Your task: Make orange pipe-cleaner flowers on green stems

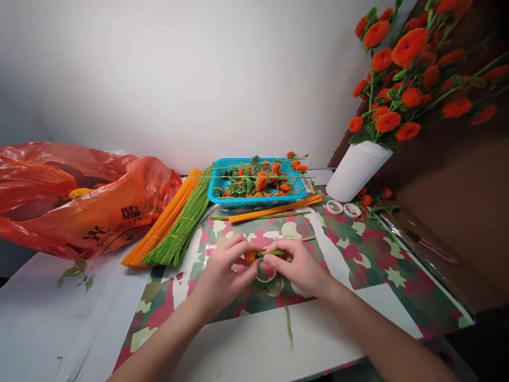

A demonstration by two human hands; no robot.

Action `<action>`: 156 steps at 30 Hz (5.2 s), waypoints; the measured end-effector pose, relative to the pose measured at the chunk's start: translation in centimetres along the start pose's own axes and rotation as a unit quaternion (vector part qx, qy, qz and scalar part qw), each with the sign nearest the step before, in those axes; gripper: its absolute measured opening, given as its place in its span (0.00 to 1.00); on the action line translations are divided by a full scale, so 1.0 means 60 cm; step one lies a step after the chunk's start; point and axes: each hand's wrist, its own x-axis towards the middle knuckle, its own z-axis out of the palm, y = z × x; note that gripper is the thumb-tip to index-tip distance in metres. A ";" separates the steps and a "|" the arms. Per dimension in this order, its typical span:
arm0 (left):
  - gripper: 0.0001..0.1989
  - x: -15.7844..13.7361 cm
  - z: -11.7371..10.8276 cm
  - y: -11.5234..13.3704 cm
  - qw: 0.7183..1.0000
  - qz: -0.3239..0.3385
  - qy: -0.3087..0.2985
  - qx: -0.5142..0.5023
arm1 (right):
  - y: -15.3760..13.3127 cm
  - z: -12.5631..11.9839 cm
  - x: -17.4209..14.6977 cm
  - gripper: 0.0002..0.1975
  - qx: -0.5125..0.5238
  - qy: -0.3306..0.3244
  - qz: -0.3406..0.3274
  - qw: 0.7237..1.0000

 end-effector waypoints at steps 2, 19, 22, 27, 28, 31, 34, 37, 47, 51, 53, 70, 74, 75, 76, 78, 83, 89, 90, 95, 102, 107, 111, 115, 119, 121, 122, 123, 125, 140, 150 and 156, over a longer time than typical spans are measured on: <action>0.06 0.004 0.000 0.003 0.989 -0.110 -0.030 -0.092 | 0.000 -0.002 -0.002 0.03 -0.204 0.070 -0.166 0.962; 0.13 -0.009 0.010 -0.014 0.971 0.182 0.005 0.155 | -0.005 0.004 0.001 0.11 0.135 -0.034 0.171 0.975; 0.13 -0.006 0.006 -0.012 0.981 0.162 0.025 0.108 | -0.003 -0.002 0.003 0.13 0.194 -0.068 0.181 0.962; 0.08 0.000 0.005 -0.002 0.965 -0.131 -0.001 -0.228 | -0.001 -0.012 0.006 0.20 0.164 0.030 0.015 0.986; 0.09 0.001 0.006 -0.001 0.946 -0.168 -0.011 -0.278 | -0.001 -0.013 0.006 0.21 0.149 0.051 -0.009 0.988; 0.10 0.003 0.008 0.002 0.916 -0.213 -0.028 -0.340 | 0.001 -0.011 0.005 0.18 0.012 0.068 -0.060 0.996; 0.09 0.005 0.007 0.004 0.904 -0.230 -0.047 -0.358 | 0.003 -0.004 0.003 0.13 -0.145 0.031 -0.094 0.984; 0.10 0.005 0.003 0.002 0.884 -0.257 -0.061 -0.384 | 0.005 -0.003 0.001 0.11 -0.227 -0.016 -0.128 0.965; 0.07 0.001 -0.001 -0.005 0.896 -0.238 -0.099 -0.361 | 0.020 -0.002 0.004 0.16 -0.201 -0.017 -0.176 0.964; 0.06 0.000 0.004 -0.003 0.919 -0.208 -0.052 -0.331 | 0.022 0.005 0.004 0.15 -0.187 0.021 -0.182 0.965; 0.06 0.000 0.006 -0.003 0.915 -0.219 -0.035 -0.338 | 0.021 0.005 0.005 0.14 -0.204 0.031 -0.183 0.961; 0.08 0.003 -0.006 -0.003 0.988 -0.078 -0.113 -0.072 | 0.023 -0.002 0.010 0.12 -0.425 0.007 -0.316 0.848; 0.08 0.000 0.007 0.006 0.985 -0.106 -0.051 -0.125 | 0.023 0.005 0.010 0.12 -0.375 0.040 -0.281 0.882; 0.08 -0.001 0.012 0.009 0.984 -0.112 -0.024 -0.136 | 0.023 0.007 0.010 0.12 -0.359 0.058 -0.271 0.891; 0.08 -0.003 0.016 0.011 0.982 -0.120 0.000 -0.146 | 0.022 0.010 0.010 0.13 -0.345 0.074 -0.260 0.899; 0.09 -0.005 0.024 0.014 0.975 -0.141 0.031 -0.167 | 0.019 0.014 0.010 0.14 -0.321 0.097 -0.240 0.911; 0.11 -0.003 0.037 0.014 0.902 -0.258 0.103 -0.330 | 0.014 0.020 0.004 0.13 -0.243 0.156 -0.226 0.930; 0.12 -0.004 0.044 0.008 0.835 -0.317 0.146 -0.426 | 0.024 0.034 0.004 0.07 -0.344 0.192 -0.247 0.885; 0.13 -0.006 0.045 0.008 0.837 -0.313 0.150 -0.422 | 0.026 0.037 0.004 0.08 -0.364 0.194 -0.241 0.878; 0.14 -0.013 0.049 0.011 0.896 -0.268 0.127 -0.330 | 0.029 0.044 0.005 0.11 -0.440 0.187 -0.226 0.849; 0.10 -0.004 0.029 0.005 0.926 -0.235 0.083 -0.283 | 0.020 0.033 0.002 0.13 -0.395 0.156 -0.229 0.876; 0.05 -0.002 0.025 0.007 0.928 -0.209 0.108 -0.290 | 0.011 0.029 0.000 0.13 -0.294 0.147 -0.212 0.920; 0.04 -0.013 0.041 0.012 0.937 -0.162 0.171 -0.256 | 0.005 0.034 0.000 0.12 -0.109 0.143 -0.137 0.974; 0.05 -0.019 0.053 0.012 0.942 -0.139 0.199 -0.234 | 0.011 0.038 0.006 0.13 0.074 0.111 -0.048 0.990; 0.05 -0.015 0.056 0.012 0.920 -0.193 0.210 -0.267 | 0.019 0.041 0.012 0.17 0.199 0.046 0.030 0.978; 0.07 -0.012 0.055 0.011 0.896 -0.239 0.205 -0.313 | 0.018 0.040 0.010 0.18 0.200 0.038 0.045 0.978; 0.08 -0.010 0.055 0.011 0.881 -0.262 0.200 -0.340 | 0.017 0.038 0.009 0.17 0.188 0.039 0.046 0.980; 0.10 -0.008 0.054 0.010 0.864 -0.282 0.198 -0.368 | 0.015 0.036 0.008 0.17 0.166 0.042 0.043 0.984; 0.12 -0.004 0.052 0.009 0.828 -0.318 0.196 -0.419 | 0.011 0.031 0.004 0.16 0.106 0.060 0.029 0.992; 0.11 -0.008 0.055 0.010 0.846 -0.291 0.197 -0.402 | 0.015 0.036 0.007 0.18 0.122 0.029 0.034 0.992; 0.12 -0.005 0.050 0.003 0.862 -0.302 0.149 -0.378 | -0.002 0.003 0.003 0.13 -0.197 0.084 -0.099 0.972; 0.12 -0.010 0.041 0.001 0.933 -0.202 0.095 -0.284 | 0.005 0.010 0.001 0.09 -0.337 0.064 -0.141 0.929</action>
